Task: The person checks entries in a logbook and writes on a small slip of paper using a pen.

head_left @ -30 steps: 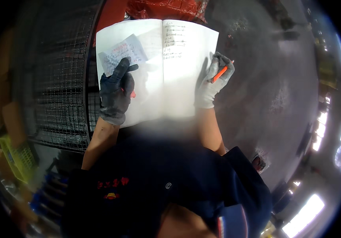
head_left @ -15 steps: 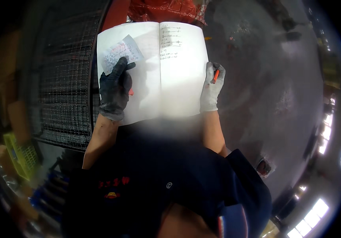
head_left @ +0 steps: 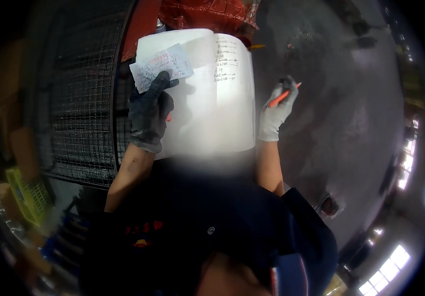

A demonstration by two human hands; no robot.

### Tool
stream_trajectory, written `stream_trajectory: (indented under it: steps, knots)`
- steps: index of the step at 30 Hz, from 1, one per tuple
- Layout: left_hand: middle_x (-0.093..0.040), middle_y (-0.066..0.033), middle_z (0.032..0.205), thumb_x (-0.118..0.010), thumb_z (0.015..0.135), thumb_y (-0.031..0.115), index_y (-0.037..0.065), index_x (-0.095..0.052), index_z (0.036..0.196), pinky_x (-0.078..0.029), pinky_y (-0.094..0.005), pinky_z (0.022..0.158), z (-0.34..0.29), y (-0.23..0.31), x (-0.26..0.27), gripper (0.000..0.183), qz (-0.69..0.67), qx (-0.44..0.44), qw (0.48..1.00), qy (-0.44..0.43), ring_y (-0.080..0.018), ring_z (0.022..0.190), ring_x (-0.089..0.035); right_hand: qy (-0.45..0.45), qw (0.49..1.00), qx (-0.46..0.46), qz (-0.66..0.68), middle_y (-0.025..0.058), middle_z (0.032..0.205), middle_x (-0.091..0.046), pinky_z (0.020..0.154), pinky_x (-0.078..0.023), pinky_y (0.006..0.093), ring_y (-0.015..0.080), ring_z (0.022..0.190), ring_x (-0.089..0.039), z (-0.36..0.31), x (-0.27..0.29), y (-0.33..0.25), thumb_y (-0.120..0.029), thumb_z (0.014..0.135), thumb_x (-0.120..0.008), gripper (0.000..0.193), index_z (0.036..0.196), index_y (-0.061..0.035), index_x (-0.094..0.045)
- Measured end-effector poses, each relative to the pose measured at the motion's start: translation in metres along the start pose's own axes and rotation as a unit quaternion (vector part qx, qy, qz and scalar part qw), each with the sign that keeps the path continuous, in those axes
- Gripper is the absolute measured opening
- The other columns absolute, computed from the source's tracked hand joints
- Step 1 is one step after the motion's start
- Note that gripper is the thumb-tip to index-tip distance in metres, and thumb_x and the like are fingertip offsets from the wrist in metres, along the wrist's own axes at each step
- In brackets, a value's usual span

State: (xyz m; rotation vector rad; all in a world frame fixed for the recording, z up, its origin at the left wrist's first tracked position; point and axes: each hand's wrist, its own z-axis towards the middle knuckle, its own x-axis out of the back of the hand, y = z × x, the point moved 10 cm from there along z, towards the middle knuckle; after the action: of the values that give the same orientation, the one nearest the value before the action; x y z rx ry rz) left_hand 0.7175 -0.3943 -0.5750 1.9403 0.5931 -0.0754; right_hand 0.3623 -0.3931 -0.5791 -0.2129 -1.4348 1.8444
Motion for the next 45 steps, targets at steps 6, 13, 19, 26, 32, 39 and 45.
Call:
stream_trajectory:
  steps: [6, 13, 19, 26, 32, 39, 45]
  knots:
    - [-0.074, -0.0103, 0.085, -0.070, 0.094, 0.011, 0.004, -0.068, 0.101, -0.029, -0.0219, 0.034, 0.007, -0.012, 0.008, 0.010, -0.001, 0.020, 1.000, 0.010, -0.0061, 0.041, -0.039, -0.124, 0.971, 0.016, 0.203, 0.0115, 0.101, -0.070, 0.085, -0.051, 0.0288, 0.0154, 0.089, -0.065, -0.034, -0.051, -0.083, -0.016, 0.102, -0.059, 0.033, 0.128, 0.0040, -0.061]
    - [-0.072, -0.0116, 0.084, -0.073, 0.092, 0.015, 0.002, -0.064, 0.105, -0.031, -0.0251, 0.033, 0.012, -0.011, 0.014, 0.021, 0.001, 0.007, 1.000, -0.001, -0.0088, 0.038, -0.043, -0.081, 0.991, 0.036, 0.100, 0.0111, 0.094, -0.072, 0.081, -0.054, 0.0289, 0.0137, 0.084, -0.067, -0.041, -0.070, -0.070, -0.003, 0.090, -0.068, 0.013, 0.103, 0.0008, -0.065]
    - [-0.072, -0.0058, 0.084, -0.070, 0.095, 0.015, 0.007, -0.067, 0.105, -0.033, -0.0221, 0.037, 0.011, -0.010, 0.013, 0.013, 0.018, 0.009, 1.000, 0.009, -0.0060, 0.046, -0.042, -0.082, 0.993, 0.085, -0.006, 0.0098, 0.090, -0.070, 0.070, -0.054, 0.0284, 0.0149, 0.076, -0.067, -0.042, -0.078, -0.069, 0.001, 0.086, -0.069, 0.010, 0.095, -0.0004, -0.065]
    - [-0.072, -0.0099, 0.082, -0.074, 0.091, 0.010, 0.005, -0.065, 0.106, -0.036, -0.0229, 0.038, 0.018, -0.023, 0.028, 0.018, -0.002, 0.015, 0.999, 0.037, -0.0082, 0.045, -0.048, -0.087, 0.988, 0.130, -0.007, 0.0089, 0.083, -0.062, 0.071, -0.049, 0.0379, 0.0265, 0.075, -0.059, -0.040, -0.081, -0.080, 0.005, 0.077, -0.074, 0.023, 0.094, -0.0061, -0.064]
    - [-0.073, -0.0085, 0.083, -0.074, 0.090, 0.008, 0.007, -0.065, 0.107, -0.038, -0.0210, 0.040, 0.016, -0.017, 0.022, 0.019, -0.012, 0.002, 0.999, 0.032, -0.0076, 0.046, -0.050, -0.053, 0.997, 0.045, 0.022, 0.0092, 0.083, -0.063, 0.066, -0.051, 0.0317, 0.0180, 0.072, -0.060, -0.032, -0.066, -0.063, 0.000, 0.087, -0.070, 0.012, 0.096, -0.0015, -0.062]
    - [-0.073, -0.0066, 0.089, -0.067, 0.098, 0.017, 0.004, -0.071, 0.106, -0.032, -0.0227, 0.043, 0.021, -0.029, 0.035, 0.016, 0.016, 0.003, 1.000, 0.020, -0.0060, 0.051, -0.042, -0.008, 0.995, -0.076, 0.058, 0.0085, 0.087, -0.066, 0.076, -0.052, 0.0280, 0.0124, 0.079, -0.061, -0.025, -0.045, -0.024, -0.006, 0.096, -0.064, 0.010, 0.102, 0.0010, -0.060]
    - [-0.069, -0.0044, 0.079, -0.071, 0.094, 0.013, 0.007, -0.068, 0.100, -0.033, -0.0218, 0.041, 0.015, -0.011, 0.020, 0.009, 0.012, -0.011, 1.000, 0.018, -0.0057, 0.048, -0.044, -0.041, 0.983, 0.006, 0.177, 0.0087, 0.092, -0.066, 0.074, -0.051, 0.0257, 0.0112, 0.077, -0.063, -0.034, -0.044, -0.053, -0.006, 0.104, -0.054, 0.018, 0.120, 0.0010, -0.059]
